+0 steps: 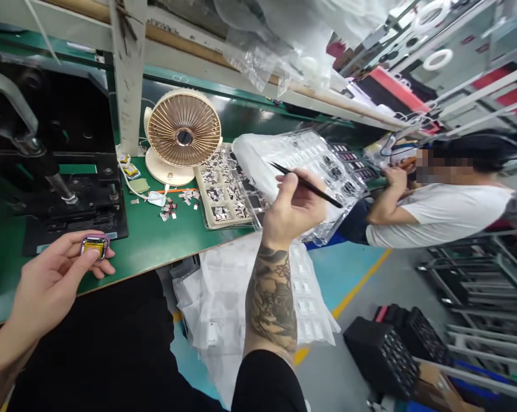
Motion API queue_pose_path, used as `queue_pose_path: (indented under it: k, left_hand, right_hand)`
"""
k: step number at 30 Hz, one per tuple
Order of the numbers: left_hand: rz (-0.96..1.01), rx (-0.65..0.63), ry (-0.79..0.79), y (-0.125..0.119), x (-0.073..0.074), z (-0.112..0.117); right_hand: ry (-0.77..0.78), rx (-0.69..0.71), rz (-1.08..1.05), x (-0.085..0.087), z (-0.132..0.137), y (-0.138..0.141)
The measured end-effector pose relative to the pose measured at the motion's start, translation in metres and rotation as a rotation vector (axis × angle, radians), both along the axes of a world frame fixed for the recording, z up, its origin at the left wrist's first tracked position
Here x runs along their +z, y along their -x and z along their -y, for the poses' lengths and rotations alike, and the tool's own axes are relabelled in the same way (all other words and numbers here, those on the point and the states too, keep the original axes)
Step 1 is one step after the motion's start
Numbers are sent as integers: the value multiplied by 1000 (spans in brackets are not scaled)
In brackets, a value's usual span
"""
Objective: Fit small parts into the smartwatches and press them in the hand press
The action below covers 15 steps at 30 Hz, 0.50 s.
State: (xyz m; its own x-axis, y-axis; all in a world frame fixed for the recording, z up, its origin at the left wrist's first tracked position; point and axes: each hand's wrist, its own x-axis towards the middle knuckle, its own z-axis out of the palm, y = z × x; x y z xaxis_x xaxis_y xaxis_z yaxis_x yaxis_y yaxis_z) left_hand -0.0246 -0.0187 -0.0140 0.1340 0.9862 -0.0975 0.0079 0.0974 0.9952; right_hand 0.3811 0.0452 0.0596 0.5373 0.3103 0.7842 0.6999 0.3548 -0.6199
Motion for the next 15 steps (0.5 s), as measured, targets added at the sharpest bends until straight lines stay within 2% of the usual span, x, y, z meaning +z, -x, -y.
queue_pose_path:
  k: [1, 2, 4, 6, 8, 11, 13, 15]
  left_hand:
    - [-33, -20, -13, -1, -2, 0]
    - [-61, -28, -20, -1, -4, 1]
    - [-110, -11, -18, -1, -8, 4]
    - [-157, 19, -13, -1, -11, 8]
    - [-194, 37, -17, 0, -12, 10]
    - [-229, 40, -43, 2, -14, 10]
    - [-244, 40, -60, 3, -15, 9]
    - [-257, 33, -72, 4, -18, 8]
  right_hand:
    - [-5, -44, 64, -6, 1, 5]
    - [16, -20, 145, -13, 5, 14]
    - [90, 149, 391, -30, 18, 41]
    - [183, 389, 723, -45, 31, 72]
    - [279, 544, 1049, -57, 36, 100]
    - [404, 550, 1355, -67, 27, 127]
    - [458, 534, 1407, -66, 20, 129]
    - [518, 510, 1350, -60, 13, 113]
